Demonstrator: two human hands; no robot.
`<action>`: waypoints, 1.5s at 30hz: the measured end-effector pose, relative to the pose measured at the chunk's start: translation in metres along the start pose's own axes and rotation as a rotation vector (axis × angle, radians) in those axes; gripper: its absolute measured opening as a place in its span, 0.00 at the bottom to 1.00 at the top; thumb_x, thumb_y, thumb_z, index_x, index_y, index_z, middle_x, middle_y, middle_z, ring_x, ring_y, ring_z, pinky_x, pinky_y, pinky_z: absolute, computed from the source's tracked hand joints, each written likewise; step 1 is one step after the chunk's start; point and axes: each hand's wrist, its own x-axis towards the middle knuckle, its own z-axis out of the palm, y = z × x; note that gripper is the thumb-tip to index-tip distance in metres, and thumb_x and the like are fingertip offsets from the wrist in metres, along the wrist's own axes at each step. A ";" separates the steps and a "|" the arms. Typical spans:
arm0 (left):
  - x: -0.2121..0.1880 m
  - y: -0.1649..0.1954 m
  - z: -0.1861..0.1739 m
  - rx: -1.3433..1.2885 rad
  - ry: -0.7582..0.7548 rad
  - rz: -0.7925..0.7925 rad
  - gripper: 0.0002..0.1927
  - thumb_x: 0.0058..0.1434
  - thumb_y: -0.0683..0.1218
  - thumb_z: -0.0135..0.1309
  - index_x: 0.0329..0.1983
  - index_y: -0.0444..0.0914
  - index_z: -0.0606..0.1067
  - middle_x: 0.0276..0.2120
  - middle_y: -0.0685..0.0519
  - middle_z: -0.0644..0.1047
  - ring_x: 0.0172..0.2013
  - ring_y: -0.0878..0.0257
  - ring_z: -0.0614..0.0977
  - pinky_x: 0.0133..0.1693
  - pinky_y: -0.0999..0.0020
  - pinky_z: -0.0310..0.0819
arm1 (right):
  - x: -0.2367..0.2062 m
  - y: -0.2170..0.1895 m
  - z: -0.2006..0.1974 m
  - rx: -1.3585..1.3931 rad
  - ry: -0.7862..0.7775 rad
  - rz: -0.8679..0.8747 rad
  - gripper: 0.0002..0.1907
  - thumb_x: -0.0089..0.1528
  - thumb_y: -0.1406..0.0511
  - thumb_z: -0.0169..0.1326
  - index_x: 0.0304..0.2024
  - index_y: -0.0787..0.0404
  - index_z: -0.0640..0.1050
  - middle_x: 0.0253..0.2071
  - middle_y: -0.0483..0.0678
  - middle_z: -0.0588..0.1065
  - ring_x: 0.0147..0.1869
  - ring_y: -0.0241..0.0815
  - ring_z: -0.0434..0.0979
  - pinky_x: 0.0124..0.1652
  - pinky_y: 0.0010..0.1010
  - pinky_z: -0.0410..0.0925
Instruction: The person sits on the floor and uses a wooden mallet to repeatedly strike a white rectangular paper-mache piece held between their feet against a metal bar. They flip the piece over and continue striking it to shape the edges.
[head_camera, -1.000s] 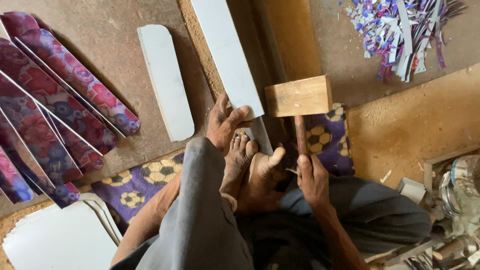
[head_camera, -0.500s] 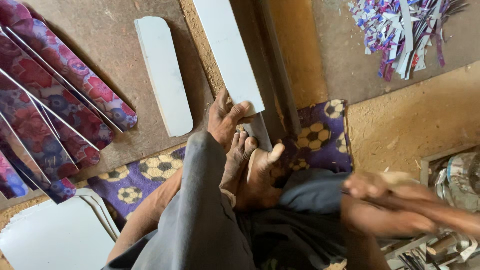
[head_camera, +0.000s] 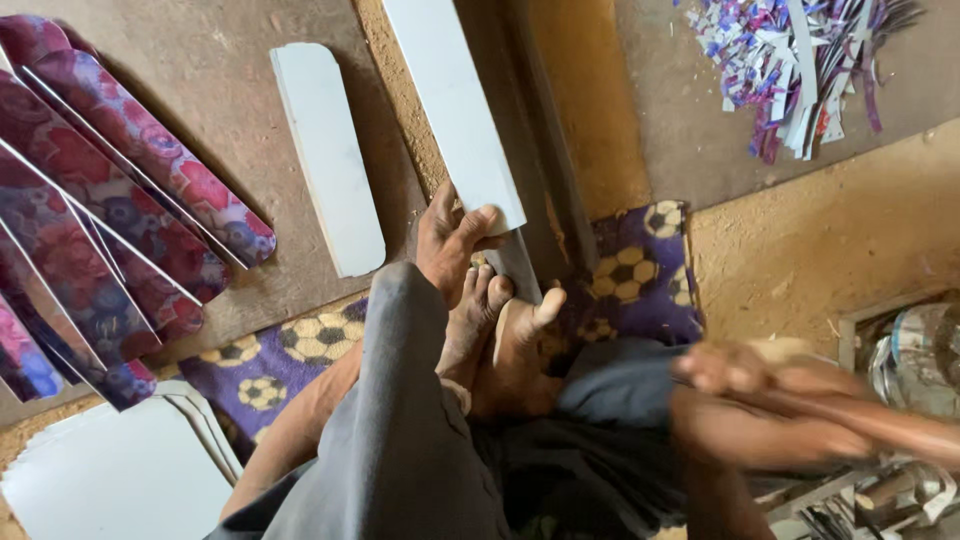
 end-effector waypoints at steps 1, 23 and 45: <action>0.000 -0.001 0.000 0.027 0.007 0.005 0.28 0.65 0.44 0.57 0.68 0.35 0.65 0.53 0.45 0.78 0.48 0.55 0.83 0.45 0.58 0.84 | 0.007 0.012 0.002 -0.440 0.042 0.134 0.20 0.70 0.51 0.51 0.50 0.61 0.76 0.42 0.58 0.76 0.40 0.57 0.74 0.35 0.46 0.58; 0.000 0.000 0.001 -0.027 -0.003 -0.026 0.27 0.67 0.42 0.55 0.68 0.36 0.65 0.53 0.42 0.78 0.48 0.53 0.83 0.46 0.60 0.85 | -0.020 0.076 0.031 -0.490 0.982 -0.111 0.19 0.71 0.53 0.45 0.40 0.62 0.73 0.27 0.46 0.71 0.24 0.41 0.68 0.26 0.31 0.66; -0.014 -0.001 -0.012 0.138 -0.161 -0.142 0.21 0.64 0.50 0.59 0.55 0.34 0.72 0.40 0.47 0.83 0.37 0.58 0.85 0.40 0.63 0.84 | 0.003 0.073 0.024 -1.201 0.845 0.994 0.27 0.67 0.45 0.46 0.34 0.63 0.71 0.17 0.47 0.65 0.17 0.38 0.66 0.20 0.33 0.61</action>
